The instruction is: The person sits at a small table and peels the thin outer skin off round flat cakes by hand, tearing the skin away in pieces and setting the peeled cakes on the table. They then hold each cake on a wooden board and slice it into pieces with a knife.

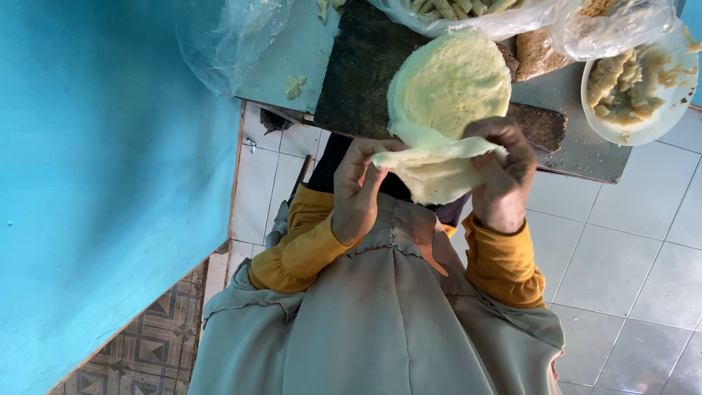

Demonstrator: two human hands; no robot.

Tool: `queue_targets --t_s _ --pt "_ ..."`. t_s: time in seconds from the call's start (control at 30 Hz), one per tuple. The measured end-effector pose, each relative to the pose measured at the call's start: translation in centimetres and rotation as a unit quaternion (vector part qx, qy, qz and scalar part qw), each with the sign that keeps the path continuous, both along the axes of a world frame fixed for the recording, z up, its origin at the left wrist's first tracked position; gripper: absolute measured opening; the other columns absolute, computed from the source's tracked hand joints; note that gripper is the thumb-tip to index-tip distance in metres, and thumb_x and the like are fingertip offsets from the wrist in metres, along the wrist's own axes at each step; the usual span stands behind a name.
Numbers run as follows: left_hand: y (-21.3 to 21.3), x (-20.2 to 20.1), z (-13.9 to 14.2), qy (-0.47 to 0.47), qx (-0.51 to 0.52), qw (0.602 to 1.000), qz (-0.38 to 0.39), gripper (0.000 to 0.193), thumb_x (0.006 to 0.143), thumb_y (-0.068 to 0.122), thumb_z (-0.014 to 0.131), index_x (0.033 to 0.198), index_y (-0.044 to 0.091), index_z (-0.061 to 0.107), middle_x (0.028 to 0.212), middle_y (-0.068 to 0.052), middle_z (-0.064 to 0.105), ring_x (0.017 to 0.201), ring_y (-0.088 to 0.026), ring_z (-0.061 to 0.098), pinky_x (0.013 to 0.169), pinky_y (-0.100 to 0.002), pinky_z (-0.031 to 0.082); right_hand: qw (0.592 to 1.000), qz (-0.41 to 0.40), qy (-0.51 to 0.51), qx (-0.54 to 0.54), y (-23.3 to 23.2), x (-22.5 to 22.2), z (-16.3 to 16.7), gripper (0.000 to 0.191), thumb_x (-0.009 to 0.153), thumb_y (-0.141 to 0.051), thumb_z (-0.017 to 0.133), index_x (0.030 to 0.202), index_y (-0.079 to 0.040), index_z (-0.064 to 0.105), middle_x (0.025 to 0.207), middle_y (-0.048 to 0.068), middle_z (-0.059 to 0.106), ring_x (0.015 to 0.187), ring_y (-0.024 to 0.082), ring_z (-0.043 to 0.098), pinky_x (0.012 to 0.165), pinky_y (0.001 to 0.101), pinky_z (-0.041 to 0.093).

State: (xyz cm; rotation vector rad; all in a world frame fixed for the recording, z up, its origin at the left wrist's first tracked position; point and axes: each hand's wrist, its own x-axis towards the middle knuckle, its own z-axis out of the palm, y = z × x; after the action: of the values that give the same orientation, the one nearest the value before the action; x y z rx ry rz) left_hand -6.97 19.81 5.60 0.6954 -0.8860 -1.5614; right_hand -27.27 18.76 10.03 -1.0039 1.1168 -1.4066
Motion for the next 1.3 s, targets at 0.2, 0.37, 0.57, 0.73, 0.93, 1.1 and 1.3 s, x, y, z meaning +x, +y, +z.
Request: queue_targets --t_s 0.2,0.37,0.57,0.73,0.93,1.1,1.3 --pt "-1.2 -1.2 -0.5 -0.067 -0.026 0.997 -0.024 0.055 0.092 0.015 0.079 0.131 0.001 0.043 0.116 -0.002 0.052 0.107 -0.008 0.05 0.097 -0.027 0.045 0.992 0.044 0.114 0.038 1.0 1.4 0.2 0.032 0.088 0.02 0.048 0.112 0.002 0.058 0.113 0.013 0.066 0.099 0.016 0.065 0.088 0.0251 0.054" --pt "-1.5 -1.3 -1.2 -0.048 0.039 0.998 0.023 0.013 0.105 0.013 0.066 0.109 0.002 0.063 0.092 -0.001 0.063 0.08 -0.006 0.057 0.073 -0.024 0.051 0.998 0.029 0.033 0.038 -0.2 0.4 0.9 0.043 0.075 0.016 0.037 0.11 0.004 0.058 0.106 0.018 0.07 0.088 0.02 0.071 0.077 0.0296 0.061" --pt "-1.0 -1.3 -0.6 -0.05 -0.009 0.997 0.049 0.013 0.112 0.016 0.06 0.112 0.002 0.061 0.097 0.002 0.06 0.087 -0.003 0.052 0.085 -0.021 0.045 0.985 0.075 -0.132 0.078 -1.0 0.0 0.2 0.037 0.083 0.009 0.05 0.12 0.004 0.056 0.106 0.015 0.068 0.096 0.019 0.069 0.087 0.0283 0.056" --pt "-1.4 -1.8 -0.2 -0.015 -0.011 1.0 0.025 0.016 0.114 0.019 0.057 0.116 0.003 0.057 0.107 0.002 0.061 0.097 -0.004 0.053 0.091 -0.021 0.046 0.991 0.112 -0.052 0.06 -1.3 0.6 0.0 0.014 0.1 -0.001 0.065 0.106 0.011 0.064 0.096 0.014 0.07 0.083 0.016 0.066 0.082 0.0283 0.054" --pt "-1.8 -1.2 -0.4 -0.045 0.0 0.999 0.029 0.023 0.115 0.021 0.056 0.127 0.002 0.056 0.104 0.001 0.059 0.09 -0.002 0.051 0.086 -0.02 0.047 0.989 0.017 -0.092 0.112 -0.5 0.2 0.1 0.019 0.101 -0.01 0.066 0.107 0.008 0.067 0.102 0.011 0.071 0.093 0.014 0.068 0.087 0.0257 0.056" --pt "-1.8 -0.7 0.7 -0.092 -0.059 0.994 0.027 0.028 0.113 0.02 0.061 0.132 0.001 0.053 0.12 -0.003 0.06 0.11 -0.009 0.057 0.099 -0.021 0.048 0.993 0.042 -0.065 0.092 -0.3 -0.3 -0.3 0.02 0.108 -0.011 0.067 0.1 0.008 0.067 0.092 0.006 0.066 0.083 0.01 0.059 0.079 0.024 0.049" --pt "-1.9 -0.9 1.8 -0.202 -0.094 0.975 -0.01 0.061 0.091 0.021 0.083 0.134 0.0 0.044 0.122 -0.011 0.062 0.11 -0.014 0.064 0.095 -0.028 0.055 0.995 0.039 0.049 0.077 0.0 0.1 0.3 0.02 0.109 -0.011 0.066 0.098 0.006 0.067 0.083 0.003 0.064 0.073 0.007 0.052 0.069 0.0216 0.042"
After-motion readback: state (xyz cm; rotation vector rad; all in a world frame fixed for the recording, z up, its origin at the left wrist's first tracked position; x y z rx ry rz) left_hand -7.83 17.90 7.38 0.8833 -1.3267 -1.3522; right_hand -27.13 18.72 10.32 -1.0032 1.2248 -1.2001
